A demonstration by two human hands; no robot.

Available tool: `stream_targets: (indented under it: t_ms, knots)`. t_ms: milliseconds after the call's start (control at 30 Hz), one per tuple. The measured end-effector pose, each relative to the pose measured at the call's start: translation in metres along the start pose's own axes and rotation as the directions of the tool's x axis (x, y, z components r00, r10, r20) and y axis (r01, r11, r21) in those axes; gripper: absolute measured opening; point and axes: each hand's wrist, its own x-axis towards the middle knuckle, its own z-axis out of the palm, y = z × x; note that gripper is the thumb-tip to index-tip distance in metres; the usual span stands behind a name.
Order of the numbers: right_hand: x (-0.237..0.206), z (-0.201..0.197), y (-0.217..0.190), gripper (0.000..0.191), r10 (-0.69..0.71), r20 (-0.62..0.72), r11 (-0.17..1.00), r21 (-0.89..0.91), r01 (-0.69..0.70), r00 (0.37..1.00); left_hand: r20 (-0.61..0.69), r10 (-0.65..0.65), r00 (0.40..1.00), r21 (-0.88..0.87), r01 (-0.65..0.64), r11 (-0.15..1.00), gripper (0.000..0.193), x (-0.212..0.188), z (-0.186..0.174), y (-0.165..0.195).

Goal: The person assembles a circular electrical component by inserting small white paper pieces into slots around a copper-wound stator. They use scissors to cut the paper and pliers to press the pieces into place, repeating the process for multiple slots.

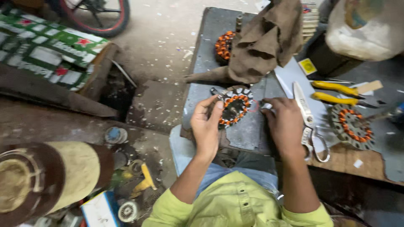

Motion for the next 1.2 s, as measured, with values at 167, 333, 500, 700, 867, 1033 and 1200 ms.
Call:
stream_targets:
  t_ms: [167,333,500,700,867,1033,1200]
  knots:
    - [-0.008,-0.018,-0.004,0.02,0.231,0.027,0.884,0.411,-0.222,0.972,0.093,0.56,0.823,0.4,-0.546,0.736,0.043,-0.032,0.007,0.018]
    - [-0.066,-0.034,-0.016,0.018,0.335,0.155,0.563,0.758,-0.329,0.93,0.355,0.282,0.891,0.398,-0.418,0.817,0.038,-0.079,0.006,0.001]
    - [-0.091,-0.062,-0.007,0.023,0.251,0.017,0.839,0.495,-0.226,0.968,0.221,-0.262,0.939,0.176,0.226,0.958,0.018,-0.08,0.003,-0.032]
    - [-0.093,-0.077,0.024,0.045,0.171,0.0,0.96,-0.226,-0.167,0.985,0.243,-0.342,0.908,0.151,0.313,0.938,0.018,-0.068,0.0,-0.035]
    - [-0.088,-0.076,0.043,0.071,0.254,0.122,0.95,-0.217,-0.224,0.959,0.311,-0.283,0.907,0.084,0.27,0.959,0.019,-0.061,0.014,-0.025]
    - [-0.104,-0.069,0.055,0.072,0.294,-0.014,0.937,-0.193,-0.291,0.956,0.352,-0.269,0.897,0.021,0.279,0.96,0.021,-0.054,0.024,-0.004]
    - [-0.161,-0.018,0.049,0.082,0.573,0.172,0.675,0.456,-0.58,0.801,0.384,-0.242,0.891,0.079,0.23,0.97,0.029,-0.042,0.035,0.012]
